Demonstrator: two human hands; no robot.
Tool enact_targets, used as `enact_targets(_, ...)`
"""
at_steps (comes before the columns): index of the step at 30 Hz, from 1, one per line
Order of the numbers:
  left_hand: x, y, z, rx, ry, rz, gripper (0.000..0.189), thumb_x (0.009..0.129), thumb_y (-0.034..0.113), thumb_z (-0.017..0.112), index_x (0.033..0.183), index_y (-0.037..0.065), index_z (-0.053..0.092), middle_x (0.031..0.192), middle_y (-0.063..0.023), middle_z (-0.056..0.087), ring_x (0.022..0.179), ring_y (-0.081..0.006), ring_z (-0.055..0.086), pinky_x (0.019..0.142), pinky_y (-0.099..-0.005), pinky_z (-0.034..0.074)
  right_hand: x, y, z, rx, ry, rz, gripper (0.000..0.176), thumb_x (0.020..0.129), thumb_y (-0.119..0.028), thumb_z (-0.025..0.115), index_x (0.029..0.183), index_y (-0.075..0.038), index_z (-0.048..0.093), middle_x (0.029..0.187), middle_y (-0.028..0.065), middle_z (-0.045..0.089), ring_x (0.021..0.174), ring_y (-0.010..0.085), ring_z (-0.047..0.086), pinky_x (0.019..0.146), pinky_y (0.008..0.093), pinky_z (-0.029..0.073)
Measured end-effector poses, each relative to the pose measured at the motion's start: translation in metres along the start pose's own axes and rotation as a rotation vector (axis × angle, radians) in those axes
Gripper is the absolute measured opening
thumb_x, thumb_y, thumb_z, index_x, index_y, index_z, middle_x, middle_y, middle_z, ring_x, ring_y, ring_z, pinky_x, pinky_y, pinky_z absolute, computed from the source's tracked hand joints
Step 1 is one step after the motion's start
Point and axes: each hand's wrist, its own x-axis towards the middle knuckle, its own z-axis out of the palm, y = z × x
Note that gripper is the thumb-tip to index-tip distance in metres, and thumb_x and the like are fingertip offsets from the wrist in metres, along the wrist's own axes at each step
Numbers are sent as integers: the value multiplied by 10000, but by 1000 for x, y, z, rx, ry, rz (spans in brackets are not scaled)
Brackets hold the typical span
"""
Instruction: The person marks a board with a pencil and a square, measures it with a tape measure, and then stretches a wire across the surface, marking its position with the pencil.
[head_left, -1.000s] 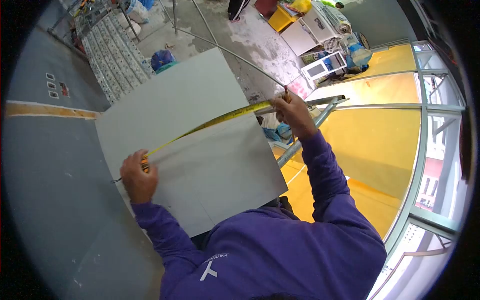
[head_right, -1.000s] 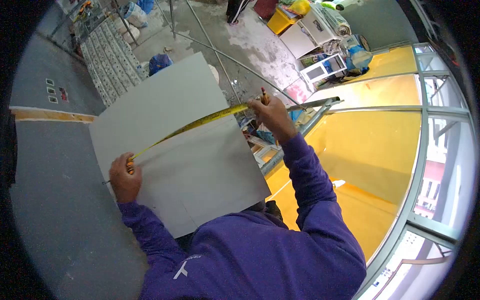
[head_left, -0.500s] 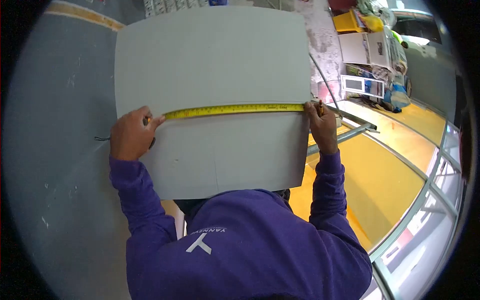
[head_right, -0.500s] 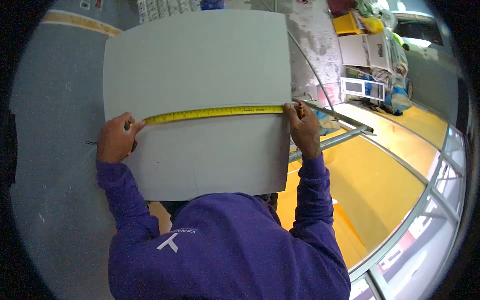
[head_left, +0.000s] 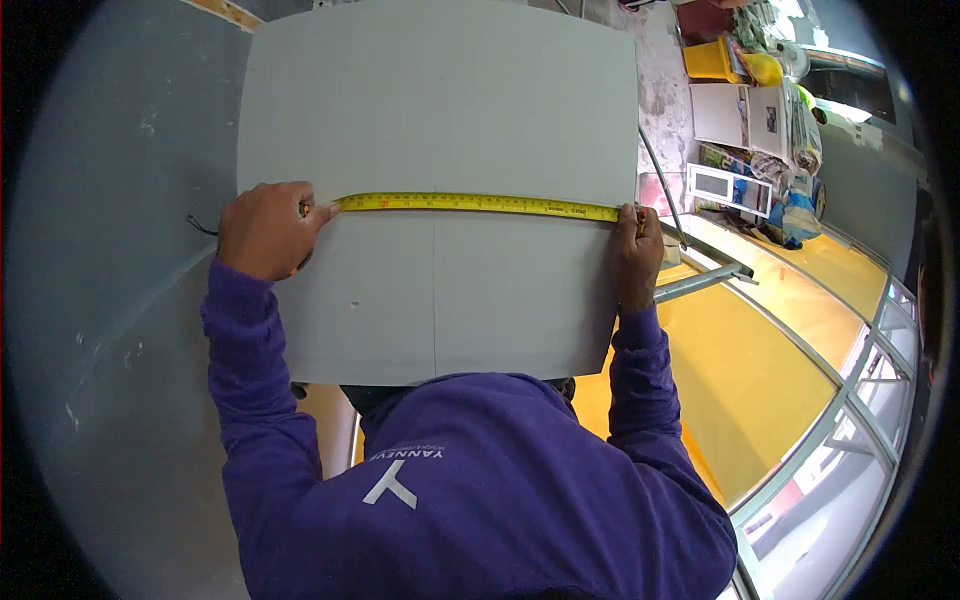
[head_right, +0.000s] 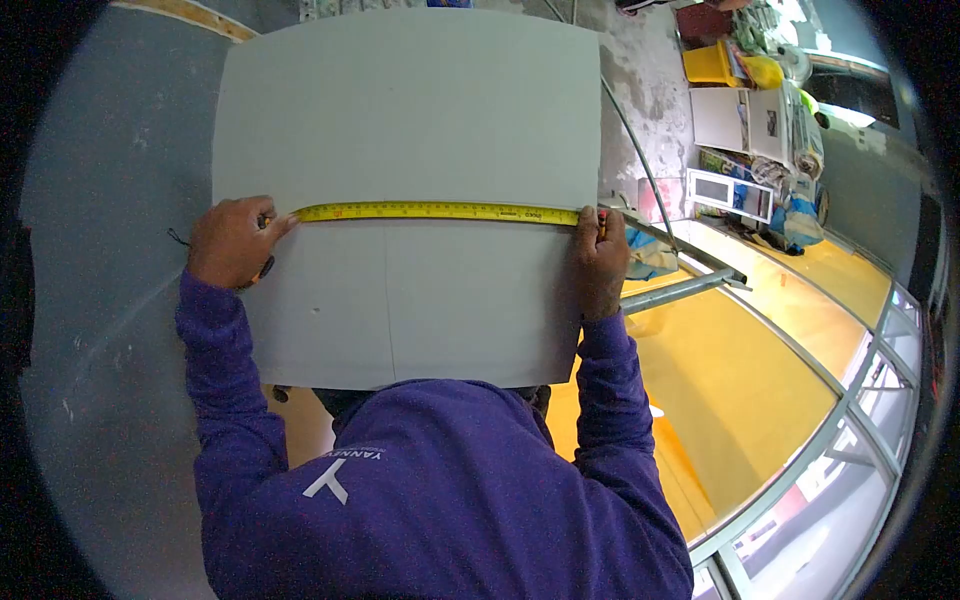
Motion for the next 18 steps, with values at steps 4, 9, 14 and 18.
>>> enact_targets(4, 2, -3, 0, 26, -33, -1, 412, 940, 470, 693, 862, 66, 714, 649, -121, 681, 646, -312, 672, 660, -447, 531, -1, 5, 0, -37, 57, -10, 342, 1068, -316, 575, 958, 5, 623, 804, 164, 635, 734, 230, 613, 686, 362, 497)
enact_targets(9, -28, 10, 5, -212, -93, 209, 469, 864, 530, 760, 853, 72, 659, 660, -135, 661, 666, -347, 671, 664, -469, 526, -1, 20, -33, 75, 277, -11, 321, 1095, -289, 527, 1043, -11, 679, 848, 95, 659, 702, 180, 611, 663, 321, 498)
enact_targets(14, -67, 27, 28, -220, -147, 418, 644, 751, 563, 841, 1081, 86, 561, 804, -170, 691, 758, -368, 705, 698, -470, 538, 0, 4, -78, 137, 310, -157, 307, 1104, -269, 517, 1077, -9, 679, 808, 26, 612, 699, 93, 545, 627, 271, 456)
enact_targets(18, -89, 29, 45, -300, -199, 481, 742, 745, 475, 833, 1274, 88, 486, 874, -194, 695, 827, -398, 717, 765, -494, 562, 0, -18, -90, 228, 318, -125, 302, 1109, -271, 506, 1049, -7, 641, 771, 21, 577, 667, 94, 506, 620, 270, 441)
